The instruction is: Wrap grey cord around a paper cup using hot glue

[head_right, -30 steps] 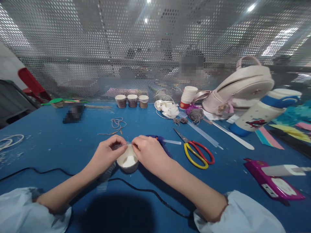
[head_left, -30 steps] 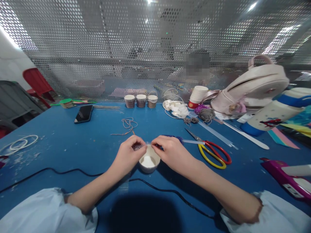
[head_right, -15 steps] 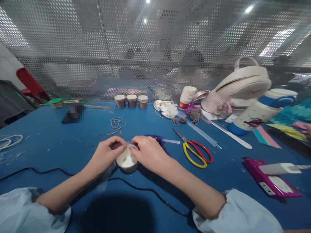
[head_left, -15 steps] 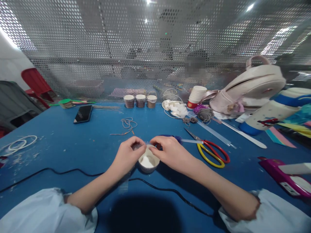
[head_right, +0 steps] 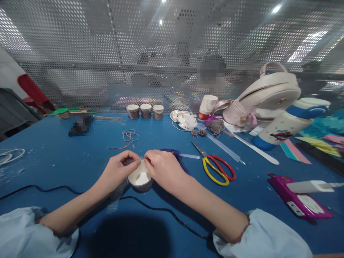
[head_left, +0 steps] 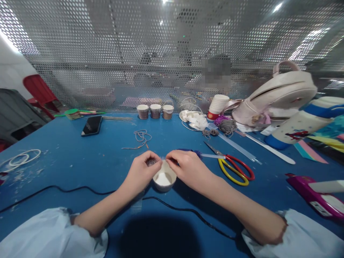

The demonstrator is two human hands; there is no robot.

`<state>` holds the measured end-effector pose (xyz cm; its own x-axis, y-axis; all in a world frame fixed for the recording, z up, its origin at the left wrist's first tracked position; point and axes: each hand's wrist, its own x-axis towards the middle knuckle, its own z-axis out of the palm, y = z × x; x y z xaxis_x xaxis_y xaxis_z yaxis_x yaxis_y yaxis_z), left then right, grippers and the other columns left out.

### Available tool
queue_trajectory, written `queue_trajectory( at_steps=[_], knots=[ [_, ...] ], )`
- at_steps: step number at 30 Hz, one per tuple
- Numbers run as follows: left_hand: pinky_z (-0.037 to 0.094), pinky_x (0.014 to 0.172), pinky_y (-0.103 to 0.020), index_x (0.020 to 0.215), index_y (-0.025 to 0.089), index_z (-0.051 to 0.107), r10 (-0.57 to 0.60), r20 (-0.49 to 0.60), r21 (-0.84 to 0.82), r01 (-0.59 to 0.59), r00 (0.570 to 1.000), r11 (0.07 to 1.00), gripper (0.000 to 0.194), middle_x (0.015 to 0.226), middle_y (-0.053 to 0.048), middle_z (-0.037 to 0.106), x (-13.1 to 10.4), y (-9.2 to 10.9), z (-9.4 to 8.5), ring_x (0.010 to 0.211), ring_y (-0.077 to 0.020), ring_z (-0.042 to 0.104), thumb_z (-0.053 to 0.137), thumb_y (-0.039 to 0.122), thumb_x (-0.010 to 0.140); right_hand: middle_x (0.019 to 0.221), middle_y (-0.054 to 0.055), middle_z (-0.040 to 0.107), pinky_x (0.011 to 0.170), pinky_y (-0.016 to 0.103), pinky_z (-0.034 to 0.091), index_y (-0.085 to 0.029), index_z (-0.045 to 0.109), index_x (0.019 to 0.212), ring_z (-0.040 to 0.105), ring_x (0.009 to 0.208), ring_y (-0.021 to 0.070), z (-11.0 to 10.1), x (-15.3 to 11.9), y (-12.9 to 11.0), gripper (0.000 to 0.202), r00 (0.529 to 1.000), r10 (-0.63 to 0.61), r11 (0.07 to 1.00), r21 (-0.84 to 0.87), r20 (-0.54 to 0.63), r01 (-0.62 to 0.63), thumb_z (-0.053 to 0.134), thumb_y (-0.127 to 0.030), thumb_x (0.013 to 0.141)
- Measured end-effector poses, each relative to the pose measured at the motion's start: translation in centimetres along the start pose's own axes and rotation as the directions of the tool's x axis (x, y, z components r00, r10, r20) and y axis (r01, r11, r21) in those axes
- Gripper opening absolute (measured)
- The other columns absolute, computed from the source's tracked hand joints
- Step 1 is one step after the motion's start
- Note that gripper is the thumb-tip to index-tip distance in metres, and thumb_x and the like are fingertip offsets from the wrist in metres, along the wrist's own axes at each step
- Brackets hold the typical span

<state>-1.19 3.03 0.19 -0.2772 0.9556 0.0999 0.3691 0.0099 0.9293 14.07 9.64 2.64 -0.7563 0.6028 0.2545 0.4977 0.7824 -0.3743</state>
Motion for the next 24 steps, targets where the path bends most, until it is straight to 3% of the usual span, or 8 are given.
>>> queue_trajectory(
  at_steps=[6,13,24],
  knots=[
    [0.044,0.066,-0.028,0.069,0.017,0.059,0.001,-0.003,-0.003,-0.001,1.0,1.0,0.008,0.07,-0.001,0.063,0.13,0.04,0.1,0.068,-0.0147,0.056,0.06,0.026,0.071,0.083,0.008,0.07,0.066,0.028,0.043,-0.014,0.065,0.086,0.065,0.075,0.0185,0.44,-0.11,0.13,0.016,0.999,-0.042,0.987,-0.153,0.0,0.042,0.049,-0.011,0.09],
    [0.043,0.065,-0.026,0.07,0.018,0.058,0.009,0.014,0.011,-0.009,1.0,1.0,0.009,0.072,0.0,0.062,0.28,-0.17,0.34,0.07,-0.0143,0.055,0.06,0.026,0.071,0.082,0.008,0.07,0.064,0.028,0.042,-0.013,0.064,0.087,0.065,0.073,0.0193,0.45,-0.16,0.21,0.014,0.999,-0.054,0.975,-0.215,0.0,0.053,0.051,-0.013,0.09],
    [0.04,0.061,-0.025,0.063,0.018,0.055,0.036,-0.009,0.036,-0.035,0.999,0.999,0.011,0.065,0.002,0.057,0.57,0.27,0.59,0.062,-0.012,0.05,0.06,0.024,0.07,0.083,0.008,0.07,0.068,0.029,0.043,-0.012,0.065,0.087,0.065,0.076,0.0202,0.55,-0.22,0.28,0.014,0.998,-0.053,0.99,-0.133,-0.021,0.05,0.052,-0.01,0.087]
  ],
)
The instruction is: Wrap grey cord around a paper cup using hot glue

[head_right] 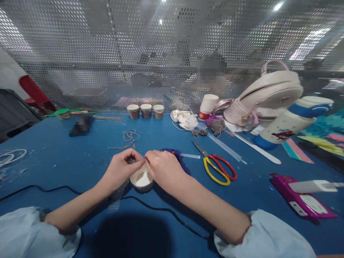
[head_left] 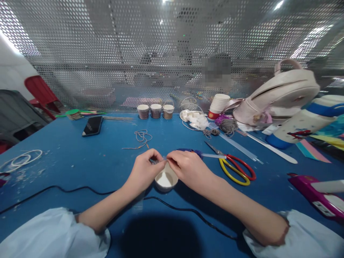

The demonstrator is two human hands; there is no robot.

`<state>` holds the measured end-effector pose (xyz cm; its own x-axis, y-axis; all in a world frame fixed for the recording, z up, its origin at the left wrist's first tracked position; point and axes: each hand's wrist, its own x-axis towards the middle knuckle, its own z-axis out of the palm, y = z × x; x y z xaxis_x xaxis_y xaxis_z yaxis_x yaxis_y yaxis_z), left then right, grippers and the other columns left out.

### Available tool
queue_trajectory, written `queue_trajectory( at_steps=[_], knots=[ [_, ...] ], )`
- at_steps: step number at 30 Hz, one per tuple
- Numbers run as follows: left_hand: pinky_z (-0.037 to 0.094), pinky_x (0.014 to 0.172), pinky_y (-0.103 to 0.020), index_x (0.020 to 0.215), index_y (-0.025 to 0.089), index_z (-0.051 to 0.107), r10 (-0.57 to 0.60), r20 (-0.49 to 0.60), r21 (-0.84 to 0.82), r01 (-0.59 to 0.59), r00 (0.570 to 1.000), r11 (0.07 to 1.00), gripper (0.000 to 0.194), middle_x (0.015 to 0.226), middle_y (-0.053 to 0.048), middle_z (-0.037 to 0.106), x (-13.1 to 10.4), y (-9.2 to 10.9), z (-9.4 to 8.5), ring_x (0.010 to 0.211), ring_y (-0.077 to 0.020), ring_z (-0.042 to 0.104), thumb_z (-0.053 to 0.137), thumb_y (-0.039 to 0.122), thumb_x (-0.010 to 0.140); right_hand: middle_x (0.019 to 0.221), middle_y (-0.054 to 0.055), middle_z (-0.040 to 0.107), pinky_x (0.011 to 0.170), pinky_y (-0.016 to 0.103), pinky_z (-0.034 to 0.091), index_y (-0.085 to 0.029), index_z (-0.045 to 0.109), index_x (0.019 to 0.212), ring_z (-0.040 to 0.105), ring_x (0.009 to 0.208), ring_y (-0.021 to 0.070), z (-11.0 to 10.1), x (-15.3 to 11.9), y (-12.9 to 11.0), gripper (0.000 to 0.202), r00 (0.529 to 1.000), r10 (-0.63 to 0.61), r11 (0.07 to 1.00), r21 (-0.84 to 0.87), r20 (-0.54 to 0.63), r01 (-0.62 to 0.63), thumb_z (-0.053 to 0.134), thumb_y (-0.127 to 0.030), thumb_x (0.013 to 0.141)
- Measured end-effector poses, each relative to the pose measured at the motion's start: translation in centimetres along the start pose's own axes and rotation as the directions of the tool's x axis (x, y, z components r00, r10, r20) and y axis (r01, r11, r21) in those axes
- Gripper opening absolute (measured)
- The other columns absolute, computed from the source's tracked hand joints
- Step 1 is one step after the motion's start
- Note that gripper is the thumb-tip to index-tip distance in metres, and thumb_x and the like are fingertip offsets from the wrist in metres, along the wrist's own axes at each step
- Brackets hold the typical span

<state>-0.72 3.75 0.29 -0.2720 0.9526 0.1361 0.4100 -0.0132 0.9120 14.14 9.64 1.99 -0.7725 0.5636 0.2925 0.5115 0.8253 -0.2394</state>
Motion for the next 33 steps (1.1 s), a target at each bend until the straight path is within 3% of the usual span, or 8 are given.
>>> queue_trajectory(
  at_steps=[8,20,26,33],
  knots=[
    [0.039,0.059,-0.023,0.062,0.018,0.053,-0.014,-0.01,-0.001,0.014,1.0,1.0,0.01,0.063,0.004,0.056,-0.1,-0.1,0.2,0.059,-0.0107,0.049,0.061,0.021,0.068,0.088,0.007,0.072,0.069,0.027,0.046,-0.014,0.066,0.095,0.066,0.078,0.0182,-0.8,0.1,-0.1,0.02,0.993,0.117,0.959,0.257,0.012,-0.116,0.057,-0.008,0.078],
    [0.039,0.058,-0.024,0.061,0.018,0.053,0.001,-0.03,0.019,-0.001,1.0,1.0,0.009,0.062,0.004,0.055,-0.2,-0.1,0.4,0.058,-0.0103,0.048,0.059,0.018,0.068,0.092,0.011,0.07,0.071,0.032,0.044,-0.012,0.063,0.098,0.065,0.081,0.0234,0.7,-0.2,0.2,0.021,0.999,0.028,0.992,0.12,-0.025,-0.024,0.05,-0.006,0.082],
    [0.039,0.058,-0.023,0.063,0.018,0.054,-0.026,-0.028,0.004,0.026,0.999,1.0,0.011,0.063,0.004,0.057,-0.7,0.1,0.3,0.059,-0.0104,0.05,0.062,0.022,0.069,0.091,0.007,0.072,0.069,0.026,0.044,-0.014,0.067,0.098,0.064,0.08,0.017,-0.9,-0.1,0.3,0.024,0.987,0.099,0.924,0.357,0.125,-0.138,0.048,-0.01,0.082],
    [0.04,0.058,-0.023,0.063,0.018,0.054,-0.042,-0.013,0.004,0.042,0.999,0.999,0.01,0.064,0.004,0.057,-0.8,0.3,0.3,0.059,-0.0104,0.05,0.061,0.022,0.069,0.093,0.005,0.071,0.069,0.024,0.044,-0.015,0.068,0.099,0.062,0.081,0.0142,-2.2,-0.3,0.2,0.03,0.965,0.128,0.852,0.473,0.227,-0.225,0.041,-0.012,0.086]
  ],
)
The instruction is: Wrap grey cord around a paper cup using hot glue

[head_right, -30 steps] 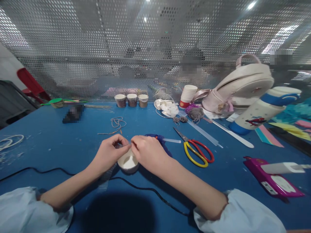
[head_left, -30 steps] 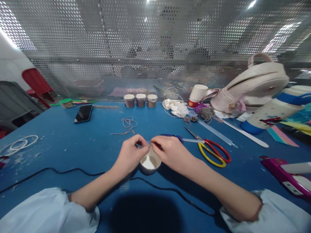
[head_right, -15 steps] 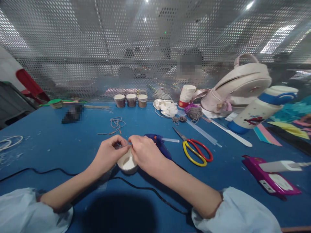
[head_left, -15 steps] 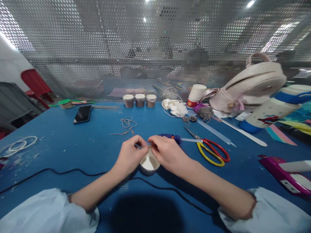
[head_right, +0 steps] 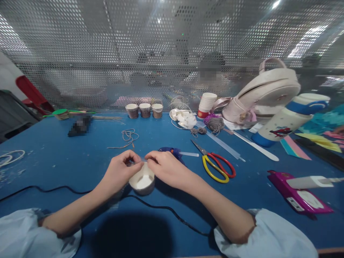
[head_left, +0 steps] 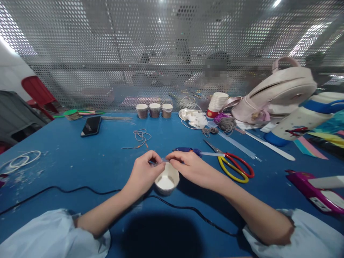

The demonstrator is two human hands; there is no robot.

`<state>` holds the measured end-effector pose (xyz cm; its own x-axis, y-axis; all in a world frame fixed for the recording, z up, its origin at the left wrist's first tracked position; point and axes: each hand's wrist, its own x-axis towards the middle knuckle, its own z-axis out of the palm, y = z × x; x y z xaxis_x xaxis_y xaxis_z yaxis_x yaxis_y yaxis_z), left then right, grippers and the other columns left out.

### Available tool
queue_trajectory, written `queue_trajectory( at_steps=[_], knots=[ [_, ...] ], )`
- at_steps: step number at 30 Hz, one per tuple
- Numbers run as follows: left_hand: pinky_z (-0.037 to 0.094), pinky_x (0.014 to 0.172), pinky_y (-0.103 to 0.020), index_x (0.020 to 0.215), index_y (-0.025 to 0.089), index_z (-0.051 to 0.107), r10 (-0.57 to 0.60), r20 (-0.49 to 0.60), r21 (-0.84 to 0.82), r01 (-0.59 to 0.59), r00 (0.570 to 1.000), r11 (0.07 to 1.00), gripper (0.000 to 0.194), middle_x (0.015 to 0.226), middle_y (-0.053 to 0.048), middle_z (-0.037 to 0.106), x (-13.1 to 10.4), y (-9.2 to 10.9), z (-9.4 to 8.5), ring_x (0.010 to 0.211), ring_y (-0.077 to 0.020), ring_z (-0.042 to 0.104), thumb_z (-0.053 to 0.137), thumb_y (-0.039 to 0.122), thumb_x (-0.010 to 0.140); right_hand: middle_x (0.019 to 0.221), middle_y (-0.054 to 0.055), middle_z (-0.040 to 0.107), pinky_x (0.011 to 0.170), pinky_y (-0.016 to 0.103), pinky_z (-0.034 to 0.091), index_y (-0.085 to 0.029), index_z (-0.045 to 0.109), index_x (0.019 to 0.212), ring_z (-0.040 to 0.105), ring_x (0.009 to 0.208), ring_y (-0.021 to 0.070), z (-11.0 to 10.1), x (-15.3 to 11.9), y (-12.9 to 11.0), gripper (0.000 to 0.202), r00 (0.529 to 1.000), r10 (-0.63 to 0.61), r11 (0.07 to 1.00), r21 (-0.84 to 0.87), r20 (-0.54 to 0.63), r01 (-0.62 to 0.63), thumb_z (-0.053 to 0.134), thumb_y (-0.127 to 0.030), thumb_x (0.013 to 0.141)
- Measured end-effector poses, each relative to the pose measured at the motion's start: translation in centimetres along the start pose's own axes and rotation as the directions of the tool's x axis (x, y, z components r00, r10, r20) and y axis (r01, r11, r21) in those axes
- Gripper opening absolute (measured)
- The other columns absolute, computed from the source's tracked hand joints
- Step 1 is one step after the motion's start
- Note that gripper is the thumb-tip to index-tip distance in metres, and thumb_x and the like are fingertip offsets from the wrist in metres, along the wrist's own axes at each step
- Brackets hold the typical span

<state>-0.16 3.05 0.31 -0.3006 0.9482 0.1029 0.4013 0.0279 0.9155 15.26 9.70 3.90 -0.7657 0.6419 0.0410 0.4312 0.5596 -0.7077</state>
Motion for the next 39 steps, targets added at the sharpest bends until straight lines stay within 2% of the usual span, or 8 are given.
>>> queue_trajectory(
  at_steps=[4,8,13,16,22,28,33,39],
  knots=[
    [0.04,0.059,-0.023,0.063,0.018,0.053,-0.009,-0.014,0.009,0.009,1.0,1.0,0.01,0.064,0.004,0.057,0.2,-0.1,0.0,0.06,-0.0108,0.05,0.061,0.022,0.069,0.091,0.004,0.071,0.069,0.025,0.045,-0.016,0.068,0.097,0.062,0.078,0.0142,0.0,-0.1,0.2,0.029,1.0,0.015,1.0,0.012,-0.027,-0.014,0.041,-0.012,0.086],
    [0.04,0.058,-0.024,0.063,0.018,0.053,-0.007,-0.008,0.003,0.007,1.0,1.0,0.011,0.063,0.004,0.056,0.1,-0.1,0.0,0.06,-0.0114,0.05,0.061,0.023,0.069,0.085,0.004,0.07,0.068,0.026,0.046,-0.015,0.066,0.094,0.062,0.075,0.015,1.1,0.0,0.7,0.02,0.996,0.003,1.0,0.028,-0.094,0.0,0.051,-0.016,0.081],
    [0.038,0.057,-0.023,0.064,0.018,0.053,-0.007,0.002,0.025,0.007,1.0,1.0,0.009,0.063,0.005,0.054,-0.1,-0.2,0.2,0.058,-0.0105,0.047,0.061,0.021,0.068,0.074,0.002,0.068,0.06,0.024,0.041,-0.015,0.065,0.082,0.059,0.065,0.0132,2.3,0.2,0.8,0.012,0.985,-0.016,0.996,-0.087,-0.171,0.001,0.054,-0.011,0.078],
    [0.038,0.059,-0.023,0.065,0.018,0.053,0.005,0.003,0.035,-0.005,1.0,0.999,0.01,0.063,0.005,0.054,-0.1,-0.3,0.2,0.06,-0.0106,0.047,0.061,0.023,0.069,0.072,0.002,0.067,0.058,0.023,0.038,-0.015,0.066,0.081,0.057,0.061,0.0125,2.4,0.1,0.7,0.015,0.982,-0.05,0.986,-0.168,-0.18,0.02,0.053,-0.007,0.078],
    [0.037,0.057,-0.023,0.065,0.019,0.052,0.027,-0.003,0.063,-0.027,1.0,0.998,0.009,0.063,0.005,0.053,-0.2,-0.4,0.3,0.057,-0.0101,0.045,0.06,0.022,0.07,0.08,0.005,0.069,0.063,0.025,0.04,-0.014,0.066,0.092,0.06,0.069,0.0152,2.2,-0.1,0.4,0.023,0.987,-0.055,0.972,-0.235,-0.151,0.018,0.053,-0.004,0.076],
    [0.037,0.057,-0.023,0.065,0.019,0.052,0.024,0.004,0.051,-0.024,1.0,0.998,0.008,0.064,0.005,0.052,-0.3,-0.4,0.2,0.059,-0.0105,0.046,0.058,0.021,0.069,0.082,0.005,0.07,0.063,0.025,0.041,-0.015,0.065,0.092,0.06,0.069,0.0149,1.8,-0.1,0.1,0.026,0.992,-0.011,0.984,-0.176,-0.127,-0.012,0.051,-0.003,0.074],
    [0.038,0.057,-0.023,0.065,0.019,0.052,-0.012,0.001,0.003,0.012,1.0,1.0,0.008,0.062,0.005,0.052,-0.1,-0.3,0.1,0.059,-0.0113,0.048,0.059,0.021,0.067,0.09,0.005,0.069,0.069,0.026,0.046,-0.016,0.063,0.095,0.062,0.079,0.0162,1.0,-0.6,0.1,0.027,0.999,0.021,1.0,-0.01,-0.046,-0.021,0.05,-0.006,0.074],
    [0.04,0.062,-0.025,0.074,0.018,0.054,-0.075,0.099,-0.089,0.084,0.992,0.993,0.012,0.07,0.002,0.058,0.1,-0.2,-0.3,0.066,-0.0131,0.053,0.061,0.02,0.064,0.098,0.005,0.069,0.077,0.029,0.049,-0.017,0.061,0.102,0.064,0.086,0.0155,-0.1,-1.5,0.1,0.027,0.995,0.082,0.993,0.094,-0.06,-0.076,0.051,-0.01,0.078]
  ],
)
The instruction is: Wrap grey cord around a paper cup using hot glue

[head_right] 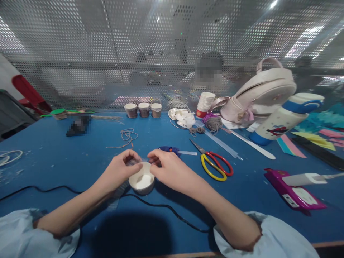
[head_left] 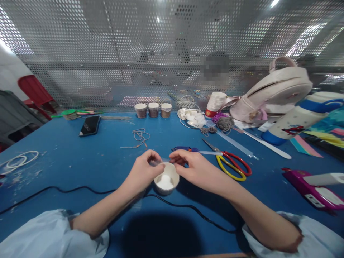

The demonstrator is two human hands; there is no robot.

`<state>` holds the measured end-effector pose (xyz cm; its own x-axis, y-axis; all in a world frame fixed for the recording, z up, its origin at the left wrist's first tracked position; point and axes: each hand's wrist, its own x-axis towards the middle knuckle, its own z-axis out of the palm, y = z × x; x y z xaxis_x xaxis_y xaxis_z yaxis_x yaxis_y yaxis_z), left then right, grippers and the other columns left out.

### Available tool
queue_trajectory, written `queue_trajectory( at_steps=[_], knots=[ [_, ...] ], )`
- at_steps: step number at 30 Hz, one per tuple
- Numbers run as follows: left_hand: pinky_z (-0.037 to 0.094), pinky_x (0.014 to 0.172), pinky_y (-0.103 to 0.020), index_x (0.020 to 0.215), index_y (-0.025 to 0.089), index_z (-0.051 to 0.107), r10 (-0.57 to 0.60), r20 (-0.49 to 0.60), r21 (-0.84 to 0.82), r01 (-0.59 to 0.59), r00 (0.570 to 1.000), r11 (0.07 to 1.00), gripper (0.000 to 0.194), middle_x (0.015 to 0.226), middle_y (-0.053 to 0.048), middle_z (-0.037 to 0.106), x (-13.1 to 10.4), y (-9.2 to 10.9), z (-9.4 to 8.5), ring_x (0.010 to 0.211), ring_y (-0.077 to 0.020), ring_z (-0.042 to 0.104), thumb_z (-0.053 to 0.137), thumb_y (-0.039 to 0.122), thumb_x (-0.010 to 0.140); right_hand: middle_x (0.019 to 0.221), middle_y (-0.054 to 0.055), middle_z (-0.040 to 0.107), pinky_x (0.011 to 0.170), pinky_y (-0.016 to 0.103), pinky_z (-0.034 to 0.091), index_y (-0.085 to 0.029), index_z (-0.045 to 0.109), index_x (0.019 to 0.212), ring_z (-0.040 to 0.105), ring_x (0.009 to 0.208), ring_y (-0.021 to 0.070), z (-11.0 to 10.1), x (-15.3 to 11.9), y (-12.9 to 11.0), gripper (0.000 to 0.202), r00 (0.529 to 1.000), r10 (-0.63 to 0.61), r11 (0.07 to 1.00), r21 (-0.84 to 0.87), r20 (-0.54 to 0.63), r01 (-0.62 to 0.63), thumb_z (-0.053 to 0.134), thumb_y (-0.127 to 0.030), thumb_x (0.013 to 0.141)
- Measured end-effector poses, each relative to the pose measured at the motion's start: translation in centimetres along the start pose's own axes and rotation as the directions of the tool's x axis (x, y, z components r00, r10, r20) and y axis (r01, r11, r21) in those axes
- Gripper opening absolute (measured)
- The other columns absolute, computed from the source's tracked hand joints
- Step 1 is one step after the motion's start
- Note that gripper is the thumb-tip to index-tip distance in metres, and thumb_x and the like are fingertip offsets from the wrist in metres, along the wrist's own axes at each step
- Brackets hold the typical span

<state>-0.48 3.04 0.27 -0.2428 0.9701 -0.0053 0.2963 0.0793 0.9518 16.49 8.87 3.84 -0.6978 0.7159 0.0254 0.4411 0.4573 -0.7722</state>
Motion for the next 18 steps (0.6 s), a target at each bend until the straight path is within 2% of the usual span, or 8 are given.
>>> queue_trajectory(
  at_steps=[4,6,8,11,13,16,18],
  knots=[
    [0.039,0.063,-0.025,0.082,0.018,0.057,-0.027,0.041,-0.003,0.027,0.999,1.0,0.018,0.074,0.001,0.058,-0.2,0.1,-0.8,0.068,-0.0134,0.053,0.06,0.02,0.065,0.099,0.004,0.069,0.078,0.028,0.049,-0.02,0.063,0.101,0.064,0.086,0.0147,-0.6,-1.3,-0.1,0.023,0.993,-0.017,1.0,-0.026,-0.117,0.014,0.052,-0.015,0.081],
    [0.039,0.063,-0.025,0.081,0.018,0.058,-0.024,0.049,0.015,0.023,0.999,1.0,0.015,0.073,0.001,0.057,-0.4,0.1,-1.3,0.069,-0.0136,0.053,0.06,0.023,0.067,0.096,0.003,0.07,0.072,0.027,0.05,-0.021,0.063,0.101,0.065,0.083,0.015,-1.0,-2.5,0.1,0.021,0.989,-0.004,1.0,-0.023,-0.146,0.0,0.051,-0.02,0.084],
    [0.039,0.063,-0.025,0.078,0.018,0.059,-0.019,0.065,0.042,0.016,0.998,0.999,0.012,0.071,0.001,0.057,-0.5,0.2,-1.8,0.068,-0.0139,0.052,0.06,0.026,0.069,0.087,0.002,0.07,0.062,0.025,0.049,-0.022,0.064,0.097,0.065,0.074,0.0149,-1.6,-3.7,0.7,0.018,0.992,0.036,0.998,-0.045,-0.125,-0.042,0.05,-0.025,0.086],
    [0.039,0.061,-0.026,0.07,0.018,0.059,0.009,0.103,0.11,-0.02,0.995,0.994,0.01,0.068,0.0,0.058,-0.6,0.3,-2.4,0.065,-0.0143,0.052,0.059,0.029,0.071,0.067,0.0,0.066,0.052,0.025,0.043,-0.022,0.064,0.079,0.059,0.057,0.0139,-2.7,-5.1,2.1,0.021,0.992,0.107,0.972,-0.202,-0.07,-0.119,0.048,-0.033,0.087],
    [0.039,0.059,-0.026,0.067,0.019,0.06,0.053,0.112,0.168,-0.072,0.992,0.983,0.01,0.068,0.0,0.06,-0.7,0.5,-2.6,0.064,-0.0143,0.052,0.058,0.028,0.071,0.061,0.0,0.062,0.049,0.026,0.039,-0.022,0.061,0.07,0.056,0.053,0.0142,-3.4,-5.3,3.2,0.03,0.984,0.152,0.923,-0.343,-0.09,-0.174,0.048,-0.042,0.088],
    [0.039,0.059,-0.026,0.065,0.019,0.061,0.11,0.107,0.215,-0.131,0.988,0.968,0.01,0.069,-0.001,0.062,-0.7,0.5,-2.7,0.065,-0.015,0.052,0.057,0.026,0.072,0.064,0.001,0.063,0.052,0.028,0.038,-0.022,0.059,0.071,0.058,0.058,0.0178,-3.9,-4.6,4.5,0.034,0.959,0.185,0.829,-0.49,-0.214,-0.269,0.052,-0.052,0.083],
    [0.04,0.062,-0.027,0.065,0.019,0.059,0.126,0.116,0.217,-0.149,0.985,0.965,0.012,0.072,-0.002,0.063,-0.6,0.4,-2.8,0.069,-0.0161,0.054,0.056,0.026,0.073,0.079,0.004,0.067,0.058,0.029,0.042,-0.022,0.061,0.082,0.062,0.07,0.021,-3.8,-3.8,4.8,0.029,0.957,0.148,0.817,-0.514,-0.25,-0.261,0.056,-0.05,0.082]
  ],
)
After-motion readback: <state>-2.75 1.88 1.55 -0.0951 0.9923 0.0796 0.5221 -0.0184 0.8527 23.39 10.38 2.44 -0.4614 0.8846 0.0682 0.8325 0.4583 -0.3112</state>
